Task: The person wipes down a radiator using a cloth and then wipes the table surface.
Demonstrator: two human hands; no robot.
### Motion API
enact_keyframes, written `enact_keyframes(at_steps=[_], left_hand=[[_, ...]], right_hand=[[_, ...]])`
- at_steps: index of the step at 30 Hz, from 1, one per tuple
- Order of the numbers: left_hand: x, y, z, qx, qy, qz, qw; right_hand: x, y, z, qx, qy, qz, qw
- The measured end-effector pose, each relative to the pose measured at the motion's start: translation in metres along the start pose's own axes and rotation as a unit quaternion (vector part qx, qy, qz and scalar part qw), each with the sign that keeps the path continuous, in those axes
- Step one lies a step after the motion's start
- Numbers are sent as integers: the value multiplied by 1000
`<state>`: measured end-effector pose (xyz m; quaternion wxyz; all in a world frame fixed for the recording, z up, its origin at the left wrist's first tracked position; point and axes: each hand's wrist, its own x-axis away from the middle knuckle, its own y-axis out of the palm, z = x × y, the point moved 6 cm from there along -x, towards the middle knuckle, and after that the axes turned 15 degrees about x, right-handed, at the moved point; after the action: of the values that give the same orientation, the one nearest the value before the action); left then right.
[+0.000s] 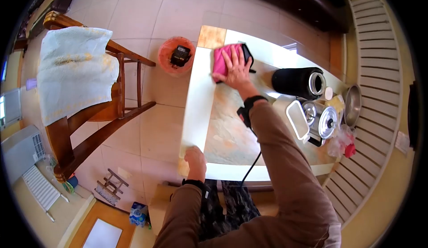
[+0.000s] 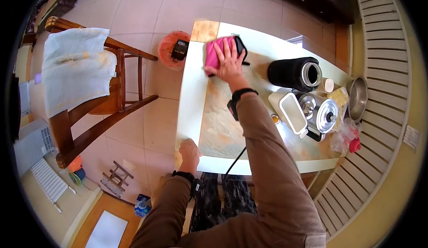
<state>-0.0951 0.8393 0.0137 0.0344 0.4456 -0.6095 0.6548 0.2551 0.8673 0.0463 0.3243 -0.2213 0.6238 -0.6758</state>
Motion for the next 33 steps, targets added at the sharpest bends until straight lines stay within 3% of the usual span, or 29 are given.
enact_keyframes(at_steps=[4, 6, 11, 16, 22, 26, 33], left_hand=[[-3, 17, 1, 30, 3, -48, 998], [-3, 18, -1, 20, -48, -50, 997], [-4, 14, 0, 37, -34, -80, 996], [-6, 23, 1, 18, -6, 10, 1000], [-6, 22, 1, 55, 7, -25, 998], [-8, 21, -2, 59, -10, -66, 996], [-7, 24, -1, 65, -29, -89, 993]], right_hand=[[-57, 18, 14, 23, 45, 11, 999], [-75, 24, 18, 33, 56, -55, 996], [-63, 21, 4, 31, 73, -114, 990], [15, -4, -40, -11, 2, -74, 997], [132, -42, -90, -104, -118, -139, 978], [131, -40, -91, -88, -141, -173, 971], [23, -19, -78, -71, -77, -24, 994]])
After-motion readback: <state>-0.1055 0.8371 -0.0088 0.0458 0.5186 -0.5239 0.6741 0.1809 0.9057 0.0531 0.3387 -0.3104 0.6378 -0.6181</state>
